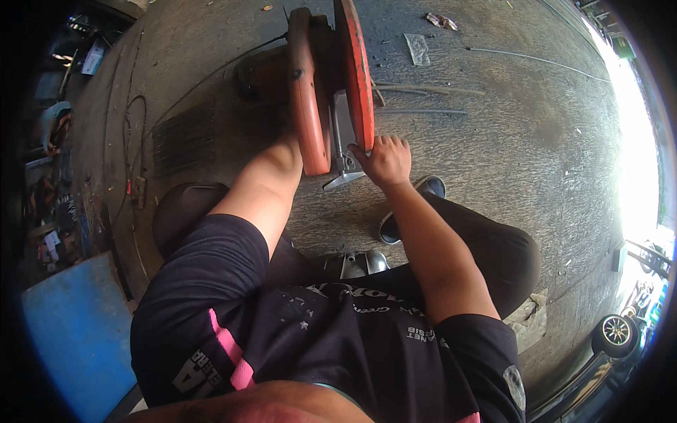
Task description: Measure and align metal rods in a chop saw for cutting.
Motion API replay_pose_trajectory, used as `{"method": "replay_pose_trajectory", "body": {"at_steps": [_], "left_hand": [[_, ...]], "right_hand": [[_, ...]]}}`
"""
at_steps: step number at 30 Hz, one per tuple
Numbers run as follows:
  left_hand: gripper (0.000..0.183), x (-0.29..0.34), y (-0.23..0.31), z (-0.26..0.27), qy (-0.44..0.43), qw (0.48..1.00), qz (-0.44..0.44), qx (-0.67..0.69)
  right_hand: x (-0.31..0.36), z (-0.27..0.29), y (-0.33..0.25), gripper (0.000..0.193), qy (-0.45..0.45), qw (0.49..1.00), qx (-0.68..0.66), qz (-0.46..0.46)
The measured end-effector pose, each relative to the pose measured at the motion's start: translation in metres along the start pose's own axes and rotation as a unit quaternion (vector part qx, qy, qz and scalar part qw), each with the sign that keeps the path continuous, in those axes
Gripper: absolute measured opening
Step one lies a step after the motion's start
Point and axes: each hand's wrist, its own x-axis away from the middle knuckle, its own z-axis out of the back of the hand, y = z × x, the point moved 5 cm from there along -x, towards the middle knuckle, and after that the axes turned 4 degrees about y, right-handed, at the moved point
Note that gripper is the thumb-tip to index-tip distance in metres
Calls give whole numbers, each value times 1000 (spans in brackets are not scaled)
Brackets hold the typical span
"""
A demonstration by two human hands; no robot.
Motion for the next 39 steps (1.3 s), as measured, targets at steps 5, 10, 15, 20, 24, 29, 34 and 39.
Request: {"method": "replay_pose_trajectory", "body": {"at_steps": [5,10,15,20,24,29,34,39], "left_hand": [[60,-3,-5,-11,-73,974,102,187],[66,13,19,11,-85,984,81,-137],[67,22,29,28,-99,982,82,-136],[68,19,30,30,-110,980,82,-145],[67,21,31,30,-114,980,87,-141],[66,20,27,30,-106,982,92,-126],[71,16,27,26,-110,982,91,-127],[72,18,31,27,-111,981,97,-129]], "right_hand": [[-36,38,-13,37,20,999,4,30],[-91,94,-30,47,68,996,-9,-58],[-163,151,-1,57,167,974,-101,-113],[-114,58,71,51,117,932,-66,-335],[-1,-74,48,41,-379,895,18,-235],[57,-88,-16,46,-415,904,66,-77],[48,-71,-41,59,-444,892,56,-61],[67,-91,-31,52,-444,876,-34,-184]]}}
